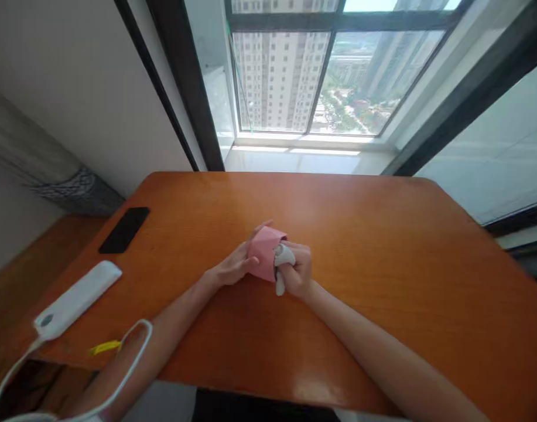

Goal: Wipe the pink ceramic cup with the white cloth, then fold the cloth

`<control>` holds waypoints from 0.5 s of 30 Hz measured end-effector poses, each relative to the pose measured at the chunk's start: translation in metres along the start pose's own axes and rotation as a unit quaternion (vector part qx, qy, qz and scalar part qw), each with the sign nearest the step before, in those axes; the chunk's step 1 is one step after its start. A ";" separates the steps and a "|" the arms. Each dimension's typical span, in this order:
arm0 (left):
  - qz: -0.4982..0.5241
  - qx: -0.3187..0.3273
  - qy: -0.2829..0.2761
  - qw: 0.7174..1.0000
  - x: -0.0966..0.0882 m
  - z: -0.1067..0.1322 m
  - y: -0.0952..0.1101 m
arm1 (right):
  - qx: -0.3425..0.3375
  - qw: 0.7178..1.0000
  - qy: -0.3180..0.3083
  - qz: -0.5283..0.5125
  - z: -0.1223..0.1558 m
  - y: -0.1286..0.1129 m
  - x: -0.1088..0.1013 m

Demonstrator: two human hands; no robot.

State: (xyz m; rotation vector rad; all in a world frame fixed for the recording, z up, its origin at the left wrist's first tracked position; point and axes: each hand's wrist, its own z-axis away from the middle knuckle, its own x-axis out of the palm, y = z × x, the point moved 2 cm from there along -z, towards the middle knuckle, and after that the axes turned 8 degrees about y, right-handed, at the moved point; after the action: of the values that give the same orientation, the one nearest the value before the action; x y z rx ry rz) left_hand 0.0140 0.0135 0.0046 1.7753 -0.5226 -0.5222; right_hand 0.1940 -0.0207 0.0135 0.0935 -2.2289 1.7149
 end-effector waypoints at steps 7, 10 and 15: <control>-0.060 -0.030 0.028 0.997 -0.003 0.000 -0.015 | 0.097 0.993 0.038 -0.049 -0.006 0.010 0.002; -0.040 -0.020 0.044 0.998 -0.002 0.000 -0.015 | 0.136 0.986 0.053 -0.082 -0.015 0.011 0.001; -0.096 -0.010 0.052 0.994 0.002 -0.002 -0.010 | 0.222 0.959 0.061 -0.165 -0.024 0.015 -0.005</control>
State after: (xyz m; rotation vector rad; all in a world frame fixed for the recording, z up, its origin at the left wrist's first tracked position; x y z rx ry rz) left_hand 0.0173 0.0165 -0.0051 1.8331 -0.2747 -0.5608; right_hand 0.1998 0.0054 0.0039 0.4240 -1.5967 1.9295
